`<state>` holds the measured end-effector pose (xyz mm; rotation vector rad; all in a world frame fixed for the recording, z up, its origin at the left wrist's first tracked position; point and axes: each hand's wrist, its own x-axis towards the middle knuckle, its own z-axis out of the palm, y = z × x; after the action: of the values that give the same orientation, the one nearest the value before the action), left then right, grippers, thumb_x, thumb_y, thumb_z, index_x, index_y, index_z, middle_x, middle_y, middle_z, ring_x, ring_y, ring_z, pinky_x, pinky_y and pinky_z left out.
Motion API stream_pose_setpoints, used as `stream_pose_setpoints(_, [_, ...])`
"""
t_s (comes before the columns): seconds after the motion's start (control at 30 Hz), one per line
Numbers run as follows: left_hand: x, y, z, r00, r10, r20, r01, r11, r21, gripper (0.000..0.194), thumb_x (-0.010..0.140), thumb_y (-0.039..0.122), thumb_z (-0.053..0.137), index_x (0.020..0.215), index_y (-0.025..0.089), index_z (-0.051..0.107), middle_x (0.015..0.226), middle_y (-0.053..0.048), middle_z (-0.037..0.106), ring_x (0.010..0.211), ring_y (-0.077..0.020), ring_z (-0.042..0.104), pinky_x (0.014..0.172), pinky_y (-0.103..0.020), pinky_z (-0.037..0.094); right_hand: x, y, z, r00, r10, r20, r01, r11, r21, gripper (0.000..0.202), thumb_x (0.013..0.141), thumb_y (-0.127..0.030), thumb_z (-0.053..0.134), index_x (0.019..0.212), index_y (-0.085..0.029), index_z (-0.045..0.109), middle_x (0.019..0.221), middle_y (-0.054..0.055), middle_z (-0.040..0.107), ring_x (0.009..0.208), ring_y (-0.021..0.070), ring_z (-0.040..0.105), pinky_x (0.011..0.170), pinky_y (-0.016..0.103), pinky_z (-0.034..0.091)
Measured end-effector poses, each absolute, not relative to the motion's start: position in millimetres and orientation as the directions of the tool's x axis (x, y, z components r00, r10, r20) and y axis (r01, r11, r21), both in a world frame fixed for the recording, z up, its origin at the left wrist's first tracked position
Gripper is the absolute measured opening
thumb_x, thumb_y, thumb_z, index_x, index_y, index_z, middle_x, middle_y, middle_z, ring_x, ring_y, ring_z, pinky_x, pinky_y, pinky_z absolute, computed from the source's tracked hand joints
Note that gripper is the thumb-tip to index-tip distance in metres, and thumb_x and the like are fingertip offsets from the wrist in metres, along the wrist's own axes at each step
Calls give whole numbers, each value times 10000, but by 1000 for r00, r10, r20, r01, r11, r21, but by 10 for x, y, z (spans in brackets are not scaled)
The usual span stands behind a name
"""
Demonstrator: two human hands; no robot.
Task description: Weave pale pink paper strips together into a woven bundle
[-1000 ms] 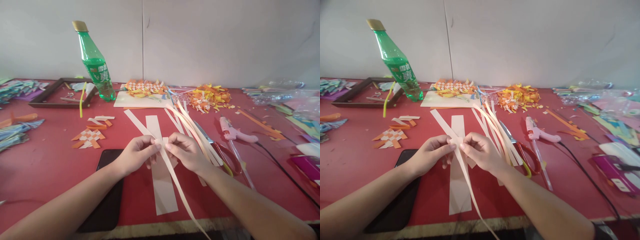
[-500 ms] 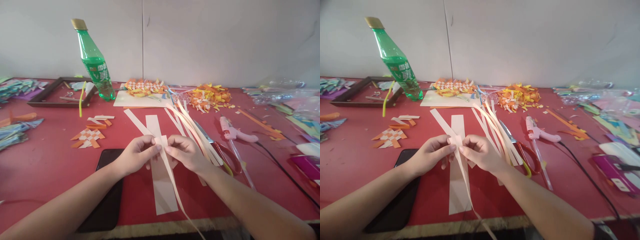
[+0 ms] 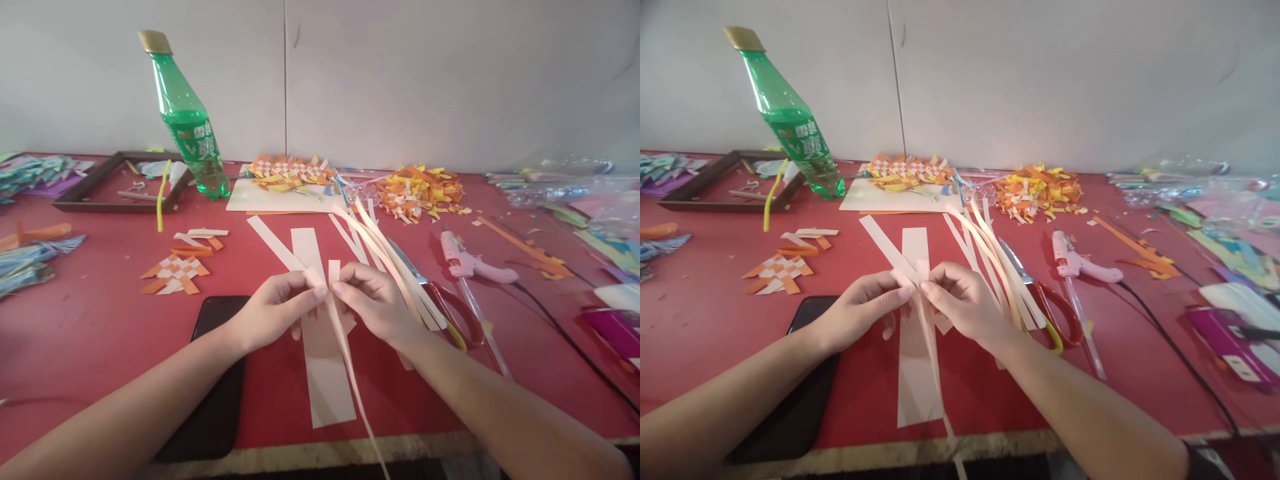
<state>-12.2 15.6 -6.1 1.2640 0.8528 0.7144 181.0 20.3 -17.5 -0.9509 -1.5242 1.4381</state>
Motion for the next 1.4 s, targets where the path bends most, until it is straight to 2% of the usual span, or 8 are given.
stream_pose_setpoints(0.2, [-118, 148, -82, 514, 842, -163, 37, 168, 985, 225, 895, 362, 589, 842, 145, 617, 681, 24, 545, 508, -65, 491, 421, -160, 438, 1806, 220, -210, -442, 897, 1, -68, -33, -997, 211, 898, -322, 627, 753, -176, 577, 630, -34, 547, 522, 71, 517, 480, 193, 425])
stream_pose_setpoints(0.47, [-119, 167, -92, 482, 866, -134, -32, 170, 985, 198, 886, 324, 611, 800, 146, 603, 646, 31, 531, 493, -59, 481, 411, -148, 417, 1813, 227, -237, -421, 903, 85, -76, 58, -995, 207, 897, -297, 649, 747, -177, 572, 659, -30, 567, 559, 68, 545, 506, 184, 438])
stream_pose_setpoints(0.77, [-117, 175, -97, 447, 885, -133, -35, 166, 986, 193, 903, 306, 603, 795, 146, 612, 637, 25, 540, 499, -56, 487, 413, -138, 413, 1779, 231, -252, -406, 909, 94, -173, 24, -985, 204, 909, -255, 647, 733, -184, 571, 617, -42, 593, 504, 51, 516, 459, 171, 403])
stream_pose_setpoints(0.97, [-105, 174, -80, 511, 848, -140, -44, 188, 981, 185, 897, 292, 606, 789, 144, 616, 651, 12, 555, 528, -75, 510, 420, -156, 438, 1789, 244, -258, -399, 915, 59, -180, -15, -984, 193, 899, -265, 657, 736, -181, 598, 589, -41, 587, 482, 62, 519, 423, 179, 390])
stream_pose_setpoints(1.13, [-127, 168, -102, 486, 866, -118, -42, 158, 987, 169, 886, 275, 620, 775, 150, 595, 640, 16, 552, 516, -74, 510, 418, -158, 433, 1822, 238, -254, -454, 891, -10, -156, -91, -984, 201, 911, -306, 628, 751, -186, 606, 584, -27, 606, 464, 84, 514, 405, 200, 389])
stream_pose_setpoints(1.4, [-111, 176, -106, 449, 885, -126, -102, 191, 976, 155, 874, 243, 631, 758, 147, 596, 644, 20, 550, 526, -65, 504, 408, -136, 425, 1785, 226, -243, -376, 918, 129, -107, 96, -990, 210, 905, -244, 643, 718, -179, 573, 604, -41, 572, 504, 61, 525, 447, 176, 411])
